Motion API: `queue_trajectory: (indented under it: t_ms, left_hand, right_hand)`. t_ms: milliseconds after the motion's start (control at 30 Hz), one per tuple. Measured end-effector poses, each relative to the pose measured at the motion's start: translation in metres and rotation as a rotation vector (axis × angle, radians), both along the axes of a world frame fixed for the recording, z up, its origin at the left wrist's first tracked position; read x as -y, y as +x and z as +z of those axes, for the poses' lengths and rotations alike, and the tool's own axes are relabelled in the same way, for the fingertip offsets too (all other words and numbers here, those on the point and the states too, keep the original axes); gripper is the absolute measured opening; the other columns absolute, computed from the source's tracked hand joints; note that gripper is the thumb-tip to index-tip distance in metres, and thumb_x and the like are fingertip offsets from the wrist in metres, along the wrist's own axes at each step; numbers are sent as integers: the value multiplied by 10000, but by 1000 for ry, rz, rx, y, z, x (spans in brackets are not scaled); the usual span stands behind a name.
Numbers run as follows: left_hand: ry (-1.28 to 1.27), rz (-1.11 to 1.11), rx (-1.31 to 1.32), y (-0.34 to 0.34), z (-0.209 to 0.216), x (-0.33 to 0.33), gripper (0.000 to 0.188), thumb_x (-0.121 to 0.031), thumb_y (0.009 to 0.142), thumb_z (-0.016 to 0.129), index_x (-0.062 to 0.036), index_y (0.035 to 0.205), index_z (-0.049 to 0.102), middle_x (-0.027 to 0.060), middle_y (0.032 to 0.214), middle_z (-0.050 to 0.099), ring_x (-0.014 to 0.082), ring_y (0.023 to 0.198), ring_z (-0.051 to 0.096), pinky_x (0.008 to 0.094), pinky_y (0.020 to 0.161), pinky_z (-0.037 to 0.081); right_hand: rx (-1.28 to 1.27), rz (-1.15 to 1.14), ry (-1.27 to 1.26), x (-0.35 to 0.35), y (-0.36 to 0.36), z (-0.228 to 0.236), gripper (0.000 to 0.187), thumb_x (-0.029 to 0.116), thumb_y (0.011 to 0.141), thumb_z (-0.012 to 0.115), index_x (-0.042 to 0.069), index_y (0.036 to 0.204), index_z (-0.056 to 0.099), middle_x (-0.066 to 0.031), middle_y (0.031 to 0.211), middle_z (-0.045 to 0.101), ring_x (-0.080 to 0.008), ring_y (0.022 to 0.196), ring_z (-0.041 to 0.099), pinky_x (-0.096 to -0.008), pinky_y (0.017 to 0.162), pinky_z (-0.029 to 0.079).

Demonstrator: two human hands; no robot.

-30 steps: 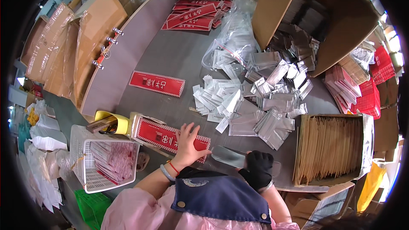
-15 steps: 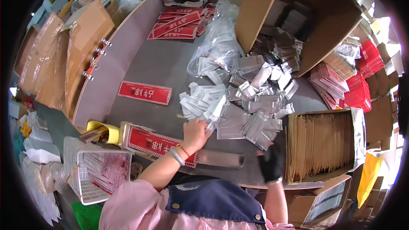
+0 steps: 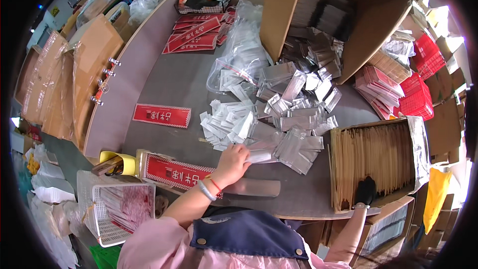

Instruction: Packaging small silver packets into red paper sleeves using wooden sticks to assist.

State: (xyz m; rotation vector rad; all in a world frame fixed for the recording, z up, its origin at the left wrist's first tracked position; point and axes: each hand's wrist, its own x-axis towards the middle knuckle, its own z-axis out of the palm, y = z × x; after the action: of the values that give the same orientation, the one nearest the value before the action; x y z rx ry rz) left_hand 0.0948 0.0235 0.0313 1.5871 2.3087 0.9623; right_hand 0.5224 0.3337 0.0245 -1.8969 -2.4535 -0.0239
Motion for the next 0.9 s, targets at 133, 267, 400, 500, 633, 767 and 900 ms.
queue_trajectory:
  t_ms: [133, 267, 400, 500, 633, 767, 900]
  left_hand:
    - [-92, 101, -80, 5, -3, -13, 282, -129, 686, 813, -93, 895, 628, 94, 969, 589, 330, 942, 555, 420, 819, 474]
    - [-85, 67, 122, 5, 5, -8, 207, -130, 752, 779, -59, 877, 630, 104, 846, 638, 331, 818, 621, 436, 730, 498]
    - [-160, 44, 578, -15, 42, 33, 150, -141, 823, 749, -27, 867, 661, 123, 724, 677, 250, 659, 682, 364, 622, 523]
    - [-171, -154, 281, 0, 44, 50, 171, -157, 751, 787, -56, 842, 684, 78, 695, 660, 267, 707, 658, 388, 673, 517]
    - [-117, -59, 5, 24, 38, 56, 346, -218, 663, 838, -115, 960, 694, 37, 990, 624, 271, 1000, 578, 409, 864, 457]
    - [-164, -91, -68, 9, 39, 97, 661, -245, 576, 876, -67, 1171, 648, 60, 1154, 581, 296, 1110, 508, 451, 965, 402]
    - [-114, -119, -17, 27, 23, 89, 701, -262, 584, 868, -63, 1208, 618, 76, 1206, 550, 298, 1127, 495, 473, 992, 378]
  right_hand:
    - [-165, -7, 59, 11, -20, 2, 267, 187, 881, 577, -16, 1040, 645, -235, 1020, 658, -411, 1005, 620, -464, 885, 495]
    - [-302, -95, 238, 5, 12, -18, 295, 198, 967, 512, -37, 1114, 614, -239, 1118, 643, -393, 1069, 608, -449, 928, 476]
    - [-735, -224, -60, 27, -10, 22, 459, 149, 1006, 559, -72, 1401, 481, -140, 1342, 588, -218, 1177, 562, -318, 1006, 445]
    - [-646, 334, -206, 77, -57, 26, 268, 98, 1007, 473, -15, 1203, 616, -123, 1163, 652, -242, 1094, 599, -361, 951, 463]
    - [-667, 687, -350, 151, -145, 21, 249, 3, 804, 657, 76, 1030, 732, -129, 785, 590, -301, 748, 606, -390, 666, 468]
    - [-200, 855, -378, 175, -161, 33, 290, 151, 791, 669, 145, 1075, 725, -127, 769, 638, -324, 761, 619, -441, 698, 499]
    - [-410, 984, -400, 195, -195, 10, 169, 164, 795, 672, 129, 951, 727, -140, 764, 619, -340, 746, 600, -448, 670, 481]
